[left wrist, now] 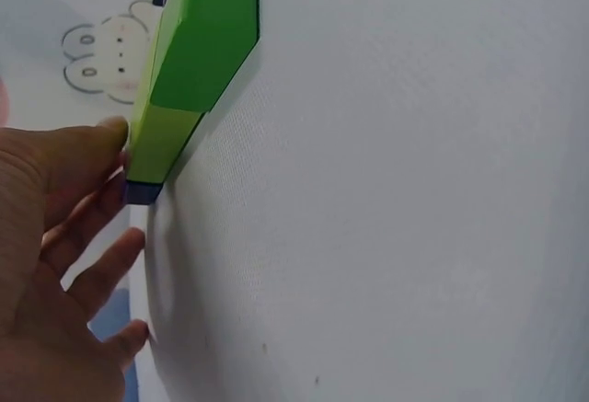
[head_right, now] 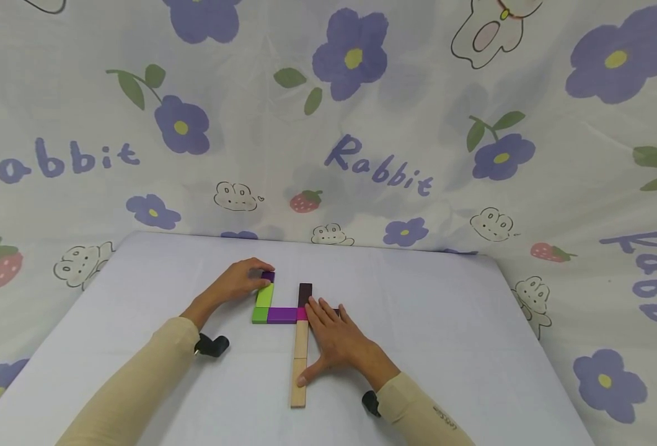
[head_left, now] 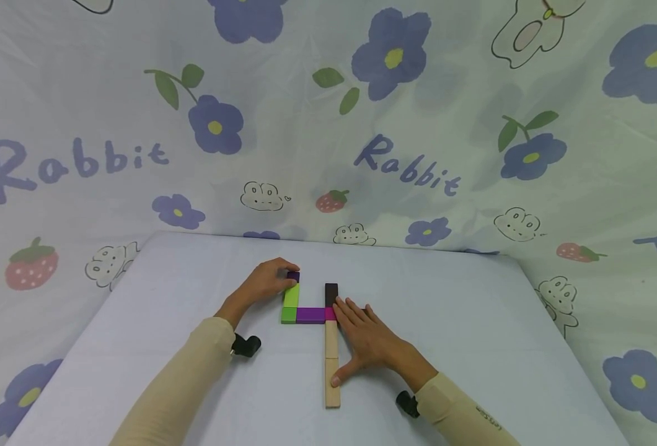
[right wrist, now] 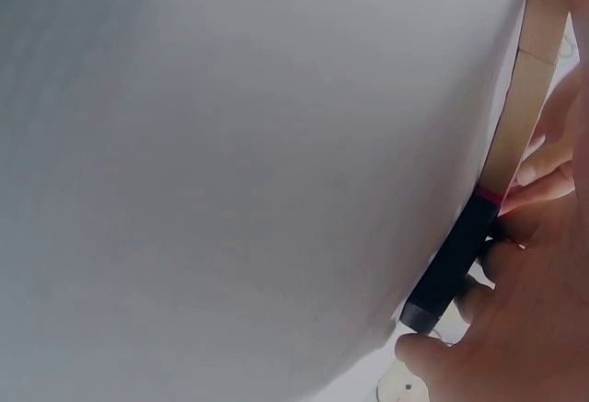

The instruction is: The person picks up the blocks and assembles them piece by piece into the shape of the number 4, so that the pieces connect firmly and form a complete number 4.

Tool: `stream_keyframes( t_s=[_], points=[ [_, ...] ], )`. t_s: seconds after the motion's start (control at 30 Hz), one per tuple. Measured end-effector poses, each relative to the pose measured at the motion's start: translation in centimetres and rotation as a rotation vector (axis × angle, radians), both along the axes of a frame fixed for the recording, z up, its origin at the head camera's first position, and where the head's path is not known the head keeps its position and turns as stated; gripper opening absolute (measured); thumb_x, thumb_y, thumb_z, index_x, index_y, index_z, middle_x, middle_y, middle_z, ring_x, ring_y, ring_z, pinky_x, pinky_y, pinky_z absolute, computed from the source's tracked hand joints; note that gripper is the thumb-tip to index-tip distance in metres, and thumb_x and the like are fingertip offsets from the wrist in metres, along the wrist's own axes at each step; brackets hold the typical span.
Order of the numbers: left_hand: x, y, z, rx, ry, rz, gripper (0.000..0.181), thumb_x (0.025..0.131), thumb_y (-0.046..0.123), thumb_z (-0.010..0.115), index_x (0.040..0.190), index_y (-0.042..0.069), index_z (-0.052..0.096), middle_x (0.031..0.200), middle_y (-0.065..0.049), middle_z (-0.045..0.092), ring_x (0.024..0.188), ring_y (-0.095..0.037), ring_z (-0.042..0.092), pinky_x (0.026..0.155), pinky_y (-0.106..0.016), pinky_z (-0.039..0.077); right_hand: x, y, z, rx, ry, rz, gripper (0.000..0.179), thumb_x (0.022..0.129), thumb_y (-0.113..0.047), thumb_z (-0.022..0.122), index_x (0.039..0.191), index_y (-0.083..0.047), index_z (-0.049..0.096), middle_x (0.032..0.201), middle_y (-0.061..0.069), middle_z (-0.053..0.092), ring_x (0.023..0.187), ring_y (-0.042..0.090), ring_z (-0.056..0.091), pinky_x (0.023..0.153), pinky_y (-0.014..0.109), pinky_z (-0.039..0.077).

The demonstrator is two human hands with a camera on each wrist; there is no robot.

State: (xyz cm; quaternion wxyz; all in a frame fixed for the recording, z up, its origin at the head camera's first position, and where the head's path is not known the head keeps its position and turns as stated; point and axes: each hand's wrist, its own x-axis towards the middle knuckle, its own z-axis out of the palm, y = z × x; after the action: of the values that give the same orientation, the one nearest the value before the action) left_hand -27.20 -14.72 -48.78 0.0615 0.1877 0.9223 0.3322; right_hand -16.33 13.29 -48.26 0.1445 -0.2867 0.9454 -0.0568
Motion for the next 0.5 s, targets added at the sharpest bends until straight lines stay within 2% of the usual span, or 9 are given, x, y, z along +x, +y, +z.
stream_keyframes(
  t_s=[0.27, 0.5],
  points=[
    [0.20, 0.00, -0.17, 0.016, 0.015, 0.016, 0.044, 0.097, 0.023, 0.068, 0.138, 0.007, 0.061, 0.142, -0.017, 0.056, 0.138, -0.039, 0.044, 0.115, -0.055, 0.031, -0.02, -0.09, -0.10, -0.010, 0.001, 0.000, 0.147, 0.055, -0.090, 0.071, 0.163, -0.010, 0.011, 0.170, 0.004, 0.005, 0.155, 0.026, 0.005, 0.121, 0.058, 0.012],
    [0.90, 0.24, 0.07, 0.022, 0.015, 0.026, 0.060, 0.097, 0.037, 0.067, 0.147, 0.008, 0.051, 0.152, -0.020, 0.045, 0.144, -0.041, 0.036, 0.116, -0.060, 0.027, 0.19, 0.07, -0.10, -0.017, 0.001, -0.007, 0.150, 0.053, -0.091, 0.070, 0.164, -0.010, 0.009, 0.170, 0.005, 0.003, 0.155, 0.026, 0.002, 0.122, 0.056, 0.010]
  ],
)
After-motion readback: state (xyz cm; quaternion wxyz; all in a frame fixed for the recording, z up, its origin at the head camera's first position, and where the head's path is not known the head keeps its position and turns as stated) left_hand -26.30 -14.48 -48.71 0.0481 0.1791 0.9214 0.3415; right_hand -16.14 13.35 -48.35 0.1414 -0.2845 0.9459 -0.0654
